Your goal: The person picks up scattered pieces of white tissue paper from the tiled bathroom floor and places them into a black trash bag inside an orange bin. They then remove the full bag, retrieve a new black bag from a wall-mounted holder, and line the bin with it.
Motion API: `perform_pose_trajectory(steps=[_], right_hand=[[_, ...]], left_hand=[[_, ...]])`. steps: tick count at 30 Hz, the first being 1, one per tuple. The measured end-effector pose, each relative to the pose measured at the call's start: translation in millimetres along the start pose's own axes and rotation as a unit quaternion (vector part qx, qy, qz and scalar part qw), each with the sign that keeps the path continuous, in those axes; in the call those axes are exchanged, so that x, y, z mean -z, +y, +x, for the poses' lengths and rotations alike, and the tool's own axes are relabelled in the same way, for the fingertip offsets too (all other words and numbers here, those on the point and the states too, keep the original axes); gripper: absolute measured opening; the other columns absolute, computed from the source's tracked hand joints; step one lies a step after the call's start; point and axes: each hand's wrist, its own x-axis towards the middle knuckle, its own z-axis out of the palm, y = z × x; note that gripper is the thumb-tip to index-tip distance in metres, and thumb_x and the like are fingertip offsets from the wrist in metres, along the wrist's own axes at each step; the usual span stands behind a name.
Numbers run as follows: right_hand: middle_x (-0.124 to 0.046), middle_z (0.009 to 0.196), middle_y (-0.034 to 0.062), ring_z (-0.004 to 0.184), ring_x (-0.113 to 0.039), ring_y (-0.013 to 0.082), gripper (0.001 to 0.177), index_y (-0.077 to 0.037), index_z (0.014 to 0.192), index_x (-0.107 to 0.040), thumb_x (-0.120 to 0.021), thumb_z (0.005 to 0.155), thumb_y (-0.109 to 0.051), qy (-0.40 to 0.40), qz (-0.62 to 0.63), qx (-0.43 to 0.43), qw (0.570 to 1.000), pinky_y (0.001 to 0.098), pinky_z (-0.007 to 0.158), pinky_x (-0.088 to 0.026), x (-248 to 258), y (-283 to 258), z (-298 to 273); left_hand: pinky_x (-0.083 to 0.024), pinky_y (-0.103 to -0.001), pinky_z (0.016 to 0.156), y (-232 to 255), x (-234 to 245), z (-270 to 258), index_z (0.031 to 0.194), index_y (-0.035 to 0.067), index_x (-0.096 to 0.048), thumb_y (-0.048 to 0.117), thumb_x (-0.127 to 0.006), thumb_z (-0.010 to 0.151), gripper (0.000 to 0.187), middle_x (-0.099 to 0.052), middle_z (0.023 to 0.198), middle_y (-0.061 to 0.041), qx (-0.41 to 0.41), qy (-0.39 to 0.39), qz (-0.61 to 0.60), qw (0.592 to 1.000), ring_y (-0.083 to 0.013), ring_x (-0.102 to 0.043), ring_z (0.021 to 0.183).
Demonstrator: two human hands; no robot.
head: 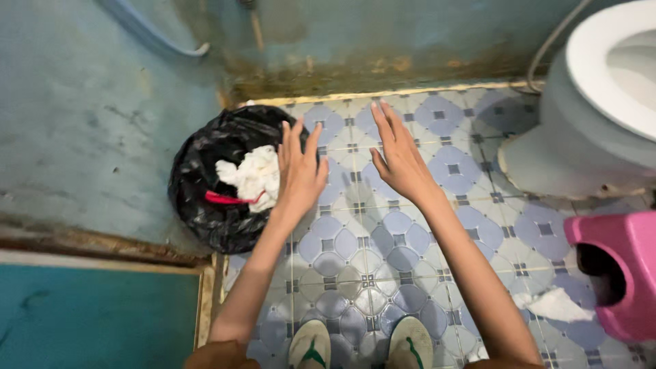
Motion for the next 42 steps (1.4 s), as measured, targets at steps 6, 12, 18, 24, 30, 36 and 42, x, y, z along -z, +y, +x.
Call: perform_pose_trajectory(steps=[6,12,18,24,30,36,42], right_hand=[[-0.029,0.164,0.0201,0.147,-0.035,0.0442,0.088,-0.009,0.164,-0.014,-0.065,0.092,-0.007,-0.022,-0.059,-0.111,0.992,0.0613,0.116,-0.031,38.0,30.1,-56.8],[-0.032,0.163,0.0189,0.147,-0.037,0.0418,0.089,-0.016,0.164,-0.014,-0.067,0.092,-0.010,-0.013,-0.142,-0.218,0.966,0.0603,0.119,-0.031,90.3,66.3,-140.8],[-0.032,0.161,0.0248,0.143,-0.039,0.0469,0.082,-0.006,0.161,-0.025,-0.067,0.091,-0.009,0.055,-0.155,-0.275,0.947,0.0609,0.118,-0.031,146.3,82.5,-230.0],[-0.028,0.164,0.0267,0.138,-0.042,0.0459,0.066,-0.007,0.151,-0.042,-0.068,0.090,-0.010,0.063,-0.196,-0.377,0.903,0.0550,0.115,-0.038,177.4,90.6,-321.5],[-0.035,0.158,0.0276,0.147,-0.037,0.0464,0.083,0.002,0.158,-0.026,-0.068,0.087,-0.006,0.108,-0.212,-0.393,0.888,0.0529,0.119,-0.034,181.4,99.9,-407.1],[-0.038,0.153,0.0296,0.136,-0.045,0.0471,0.089,-0.001,0.159,-0.020,-0.070,0.086,-0.010,0.058,-0.168,-0.525,0.832,0.0500,0.114,-0.039,157.2,115.9,-478.5],[-0.038,0.153,0.0291,0.137,-0.045,0.0472,0.085,-0.002,0.155,-0.026,-0.067,0.081,-0.009,0.037,-0.142,-0.560,0.816,0.0487,0.115,-0.039,133.4,138.3,-533.8]], left_hand=[[-0.019,-0.074,0.117,43.9,-50.1,4.9,0.162,0.007,-0.029,0.017,-0.064,0.096,0.076,-0.031,0.165,-0.013,-0.047,-0.108,-0.029,0.993,-0.0396,-0.026,0.155],[-0.017,-0.075,0.116,99.6,-99.0,2.9,0.157,0.008,-0.034,0.017,-0.064,0.096,0.069,-0.028,0.166,-0.015,-0.121,-0.145,-0.088,0.978,-0.0443,-0.021,0.155],[-0.014,-0.080,0.111,161.8,-155.2,-10.2,0.153,0.013,-0.038,0.016,-0.065,0.095,0.064,-0.030,0.166,-0.014,-0.189,-0.201,-0.099,0.956,-0.0409,-0.020,0.155],[-0.012,-0.082,0.112,228.4,-215.0,-36.1,0.157,0.011,-0.035,0.017,-0.064,0.094,0.069,-0.034,0.163,-0.010,-0.251,-0.250,-0.143,0.924,-0.0366,-0.023,0.155],[-0.015,-0.083,0.111,298.9,-272.5,-74.0,0.159,0.005,-0.028,0.016,-0.062,0.092,0.076,-0.035,0.163,-0.013,-0.335,-0.274,-0.170,0.885,-0.0348,-0.027,0.152],[-0.019,-0.080,0.113,342.5,-331.4,-128.8,0.160,0.009,-0.028,0.013,-0.059,0.093,0.073,-0.040,0.160,-0.016,-0.388,-0.323,-0.136,0.852,-0.0384,-0.032,0.153],[-0.015,-0.079,0.113,341.2,-394.2,-184.5,0.161,0.022,-0.023,0.024,-0.064,0.091,0.081,-0.026,0.162,-0.020,-0.275,-0.583,-0.073,0.761,-0.0413,-0.020,0.152]])
